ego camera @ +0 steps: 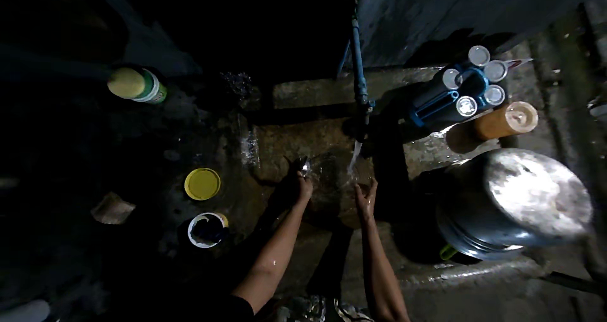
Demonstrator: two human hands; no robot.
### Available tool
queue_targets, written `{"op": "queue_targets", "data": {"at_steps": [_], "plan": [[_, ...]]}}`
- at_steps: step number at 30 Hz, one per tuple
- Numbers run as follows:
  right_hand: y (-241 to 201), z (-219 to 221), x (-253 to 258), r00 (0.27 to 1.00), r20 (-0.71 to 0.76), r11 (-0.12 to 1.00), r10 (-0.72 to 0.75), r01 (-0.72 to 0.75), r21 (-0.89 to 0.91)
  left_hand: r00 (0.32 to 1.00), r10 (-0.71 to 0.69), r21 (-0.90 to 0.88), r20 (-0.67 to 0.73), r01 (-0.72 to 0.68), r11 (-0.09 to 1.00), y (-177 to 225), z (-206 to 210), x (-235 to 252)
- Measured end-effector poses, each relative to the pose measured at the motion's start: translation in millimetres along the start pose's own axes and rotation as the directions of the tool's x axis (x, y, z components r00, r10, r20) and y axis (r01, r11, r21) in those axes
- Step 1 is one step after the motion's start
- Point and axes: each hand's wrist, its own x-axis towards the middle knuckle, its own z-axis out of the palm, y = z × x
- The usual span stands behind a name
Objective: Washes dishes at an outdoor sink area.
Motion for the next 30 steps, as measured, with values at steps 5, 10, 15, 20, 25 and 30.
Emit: {"op": "queue_targets", "data": {"at_steps": [5,10,15,20,25,30], "plan": [[-39,3,-36,0.98,0.043,0.935,-0.195,0.199,-0.292,0.998,-0.028,-0.239,0.06,0.042,0.97,-12,6,-5],[-57,1,-53,0.894,0.098,0.817,-0.438,0.441,-0.371,0.989,-0.034,-0.336,0.145,0.082,0.938,-30,11,-20],[-68,-12,-40,0.902,0.099,0.837,-0.421,0.428,-0.341,0.995,-0.008,-0.384,0.098,0.045,0.922,-2,-3,-29],[-69,-34,-35,0.914,0.056,0.871,-0.402,0.401,-0.284,0.991,-0.028,-0.485,0.129,0.088,0.87,27,-2,-38],[-49,-56,-44,0.872,0.025,0.85,-0.489,0.483,-0.209,0.991,0.012,-0.433,0.131,0.046,0.9,21,7,-54],[-24,-70,-69,0.823,0.011,0.822,-0.567,0.567,-0.062,0.995,0.018,-0.452,0.101,0.03,0.891,15,0,-80]]}}
